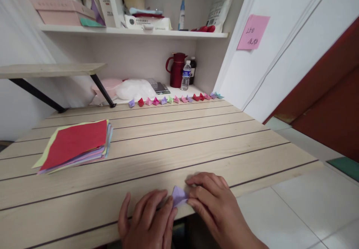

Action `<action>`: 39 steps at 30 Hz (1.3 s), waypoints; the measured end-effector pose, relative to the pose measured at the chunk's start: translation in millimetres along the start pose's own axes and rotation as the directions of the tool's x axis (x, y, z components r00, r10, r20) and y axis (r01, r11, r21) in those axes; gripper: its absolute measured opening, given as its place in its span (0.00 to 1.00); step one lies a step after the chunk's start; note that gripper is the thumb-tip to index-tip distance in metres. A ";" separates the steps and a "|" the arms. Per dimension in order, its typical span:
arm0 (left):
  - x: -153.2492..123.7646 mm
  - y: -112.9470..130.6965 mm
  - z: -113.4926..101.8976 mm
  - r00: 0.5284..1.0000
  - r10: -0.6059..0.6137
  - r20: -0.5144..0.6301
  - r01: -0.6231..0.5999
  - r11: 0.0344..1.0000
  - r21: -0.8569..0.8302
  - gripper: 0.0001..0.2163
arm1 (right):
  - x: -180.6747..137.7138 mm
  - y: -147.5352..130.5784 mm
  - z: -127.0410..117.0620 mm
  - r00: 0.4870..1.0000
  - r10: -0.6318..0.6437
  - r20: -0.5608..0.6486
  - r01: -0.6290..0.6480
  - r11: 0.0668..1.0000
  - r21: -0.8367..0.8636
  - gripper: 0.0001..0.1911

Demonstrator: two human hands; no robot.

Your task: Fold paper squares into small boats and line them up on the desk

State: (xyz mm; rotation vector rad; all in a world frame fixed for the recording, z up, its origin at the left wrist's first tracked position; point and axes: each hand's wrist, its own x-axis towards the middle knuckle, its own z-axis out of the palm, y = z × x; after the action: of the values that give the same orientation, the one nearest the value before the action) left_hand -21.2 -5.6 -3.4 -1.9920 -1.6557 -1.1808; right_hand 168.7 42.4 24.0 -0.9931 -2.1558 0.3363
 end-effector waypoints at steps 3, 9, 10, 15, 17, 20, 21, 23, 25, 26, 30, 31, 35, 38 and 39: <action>0.8 1.5 0.4 1.000 -0.026 0.005 0.026 1.000 0.009 0.07 | 4.9 -3.8 -0.1 0.998 0.052 0.036 -0.052 0.999 0.007 0.04; 2.0 10.3 2.4 0.994 -0.103 0.023 0.102 0.993 0.057 0.06 | 7.6 -6.8 4.3 0.985 0.152 0.086 -0.141 0.982 -0.125 0.06; 2.2 11.8 2.8 0.993 -0.112 0.027 0.110 0.992 0.063 0.05 | 7.6 -7.3 5.3 0.984 0.155 0.092 -0.140 0.978 -0.155 0.06; 3.5 17.3 5.4 0.989 -0.143 0.045 0.138 0.986 0.094 0.04 | 9.1 -9.3 9.8 0.986 0.141 0.089 -0.112 0.955 -0.273 0.06; 4.3 18.4 5.9 0.989 -0.141 0.042 0.135 0.984 0.118 0.04 | 9.7 -9.9 10.7 0.988 0.135 0.081 -0.105 0.949 -0.298 0.07; 5.5 19.2 5.7 0.989 -0.142 0.046 0.135 0.982 0.130 0.03 | 9.8 -11.0 11.0 0.989 0.130 0.067 -0.101 0.939 -0.328 0.07; 6.0 19.3 5.4 0.988 -0.147 0.051 0.140 0.982 0.128 0.03 | 9.8 -11.5 11.1 0.990 0.129 0.062 -0.101 0.936 -0.336 0.07; 7.2 19.8 4.9 0.986 -0.154 0.068 0.144 0.980 0.135 0.02 | 10.4 -12.7 11.6 0.991 0.128 0.048 -0.103 0.929 -0.355 0.07; 8.7 20.6 4.8 0.984 -0.154 0.092 0.137 0.977 0.165 0.01 | 12.3 -13.9 12.7 0.990 0.136 0.036 -0.112 0.919 -0.378 0.07; 9.5 21.0 4.9 0.983 -0.152 0.105 0.132 0.975 0.180 0.01 | 13.6 -14.3 13.4 0.989 0.144 0.031 -0.121 0.912 -0.391 0.08; 11.3 18.2 2.8 0.979 -0.145 0.143 0.116 0.974 0.196 0.01 | 20.1 -14.9 15.0 0.986 0.163 0.031 -0.135 0.899 -0.417 0.09; 10.7 15.5 0.8 0.979 -0.139 0.148 0.109 0.975 0.193 0.02 | 21.5 -14.8 14.8 0.986 0.164 0.034 -0.135 0.897 -0.420 0.09; 2.6 -3.7 -12.7 0.981 -0.118 0.154 0.092 0.982 0.165 0.07 | 25.8 -14.7 12.1 0.982 0.174 0.069 -0.130 0.897 -0.423 0.08; -6.4 -17.4 -20.2 0.988 -0.111 0.104 0.096 0.984 0.147 0.06 | 27.6 -14.6 10.2 0.979 0.176 0.105 -0.116 0.897 -0.426 0.06; -8.9 -19.7 -20.8 0.991 -0.100 0.085 0.087 0.985 0.146 0.05 | 27.9 -14.5 9.9 0.978 0.175 0.114 -0.110 0.897 -0.428 0.06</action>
State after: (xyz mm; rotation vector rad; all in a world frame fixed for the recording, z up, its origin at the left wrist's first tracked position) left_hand -47.6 -19.8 -2.3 -1.9262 -1.8423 -0.9834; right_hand 141.5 54.0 38.5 -1.4119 -2.3524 0.0077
